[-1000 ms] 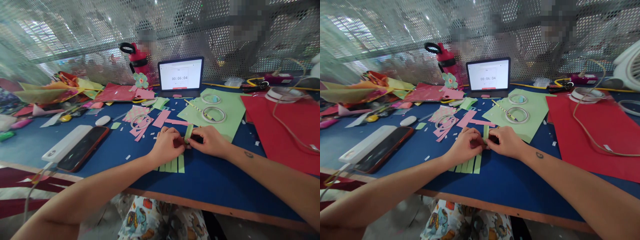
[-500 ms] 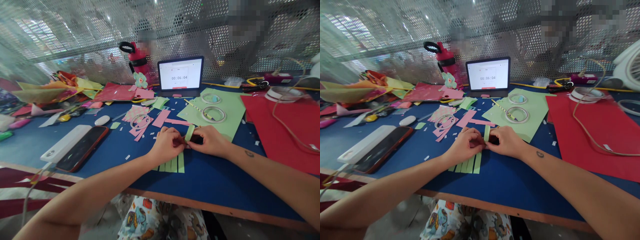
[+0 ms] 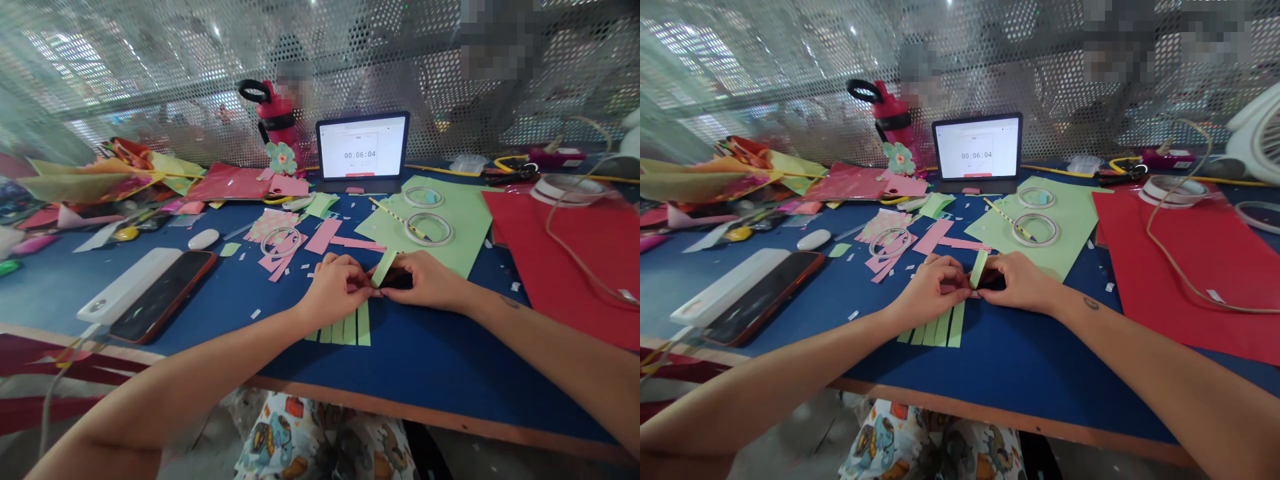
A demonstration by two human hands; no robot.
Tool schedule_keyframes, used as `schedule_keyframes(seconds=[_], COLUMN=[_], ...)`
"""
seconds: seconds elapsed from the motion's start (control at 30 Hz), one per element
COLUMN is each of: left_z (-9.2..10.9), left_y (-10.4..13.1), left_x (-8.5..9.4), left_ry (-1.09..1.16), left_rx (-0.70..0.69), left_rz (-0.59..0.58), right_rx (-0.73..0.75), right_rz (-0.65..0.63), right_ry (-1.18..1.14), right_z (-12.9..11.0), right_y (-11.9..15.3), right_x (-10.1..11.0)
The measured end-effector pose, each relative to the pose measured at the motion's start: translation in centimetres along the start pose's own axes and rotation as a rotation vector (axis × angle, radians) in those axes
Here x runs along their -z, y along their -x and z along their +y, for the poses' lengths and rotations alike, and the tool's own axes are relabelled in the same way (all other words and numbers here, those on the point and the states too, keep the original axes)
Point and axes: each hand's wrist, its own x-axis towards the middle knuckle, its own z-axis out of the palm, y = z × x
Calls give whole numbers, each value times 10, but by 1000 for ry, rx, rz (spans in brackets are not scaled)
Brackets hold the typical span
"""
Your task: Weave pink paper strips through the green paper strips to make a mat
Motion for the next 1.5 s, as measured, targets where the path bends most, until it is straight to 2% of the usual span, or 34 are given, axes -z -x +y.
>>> schedule_keyframes(seconds=[0.77,1.2,1.5], left_z=[0,1,1], left_y=[0,1,1], left_x=[0,2,5], left_ry=[-13,-71,-65], left_rx=[-17,-16,-57], left_rz=[21,-8,-18], right_rx=[34,38,19], right_rz=[-8,86,88], right_ry=[20,87,104], right_z=[0,1,1], right_y=[2,1,0], right_x=[0,-6,-7])
